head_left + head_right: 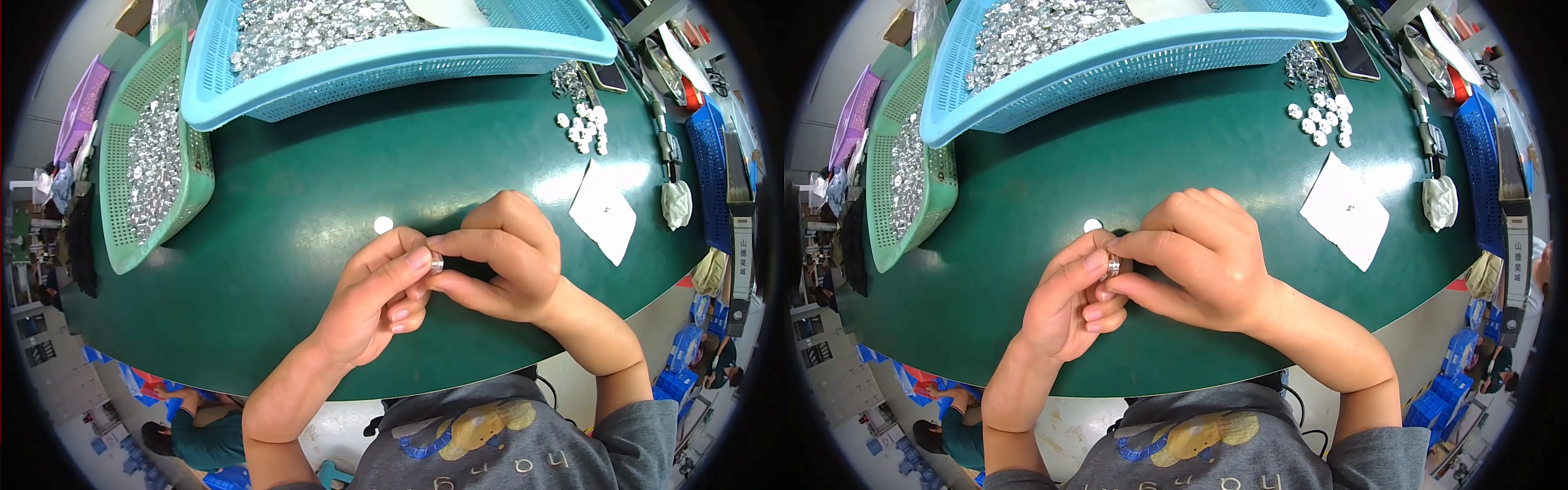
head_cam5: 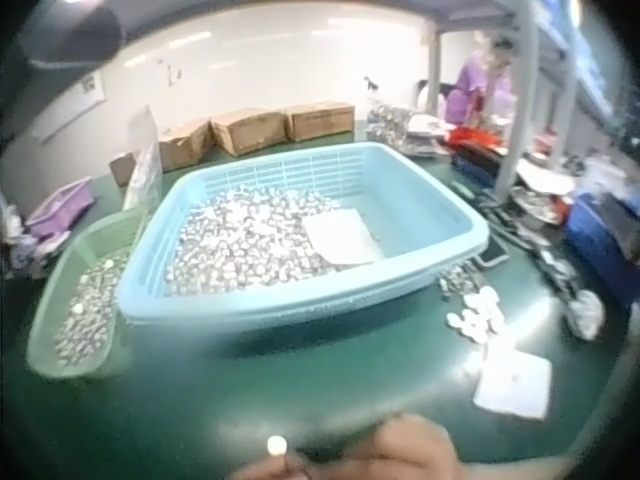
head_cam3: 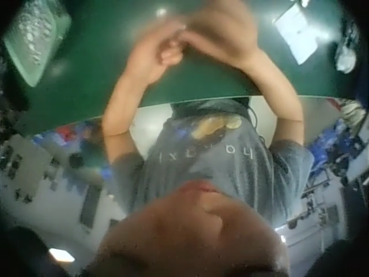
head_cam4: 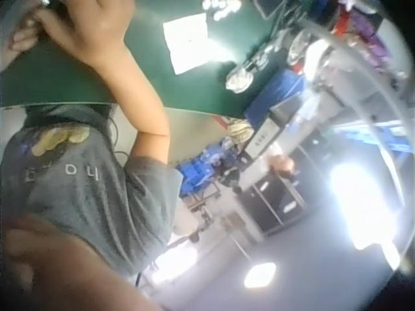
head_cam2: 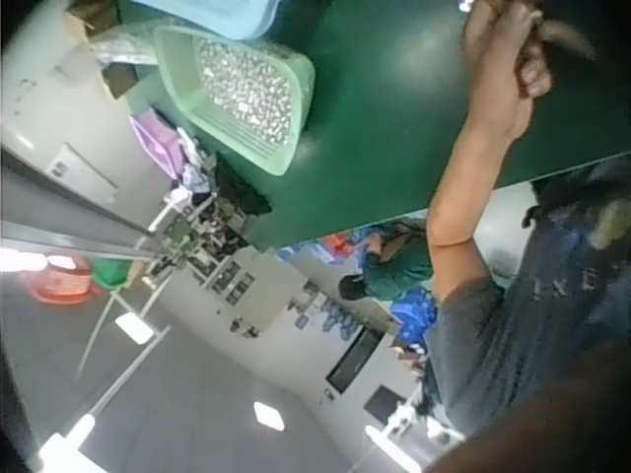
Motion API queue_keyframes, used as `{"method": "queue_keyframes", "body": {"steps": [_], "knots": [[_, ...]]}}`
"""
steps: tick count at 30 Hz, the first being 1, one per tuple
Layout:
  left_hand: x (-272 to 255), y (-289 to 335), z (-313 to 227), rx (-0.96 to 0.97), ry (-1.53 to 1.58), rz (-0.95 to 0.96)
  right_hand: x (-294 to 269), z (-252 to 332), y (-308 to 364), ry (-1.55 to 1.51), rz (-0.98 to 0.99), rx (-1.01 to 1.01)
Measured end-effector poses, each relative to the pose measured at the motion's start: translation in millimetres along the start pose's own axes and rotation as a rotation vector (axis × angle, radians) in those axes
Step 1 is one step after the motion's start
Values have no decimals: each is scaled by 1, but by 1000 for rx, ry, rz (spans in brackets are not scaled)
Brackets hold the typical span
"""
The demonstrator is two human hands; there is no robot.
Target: The person sorts small metal parts by hand, taking them from a large plastic bin and placing them into smaller groups in a sorting tray.
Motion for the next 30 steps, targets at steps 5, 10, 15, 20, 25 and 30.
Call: {"method": "queue_keyframes", "body": {"steps": [5,10,15,20,25,30], "knots": [[-1,-1,-2,11,-32,35,0,-1,0,1,9,2],[0,-1,-2,39,16,38,-1,-1,0,0,21,15],[0,1,-4,125,-193,-102,2,0,0,-15,45,-6],[-17,14,-36,505,-71,-309,22,-3,0,66,295,190],[-31,16,-44,506,28,-408,35,-4,-2,265,461,87],[-27,10,-35,396,26,-390,29,-6,-5,122,433,164]]}}
Point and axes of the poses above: each hand's wrist, its own y-axis away from the middle knuckle, its own x-axis out of the palm, z = x × y, the point moved 4 cm from there along -y, towards the middle knuckle, and after that the axes turned 10 degrees about -x, right-handed, at the moved point
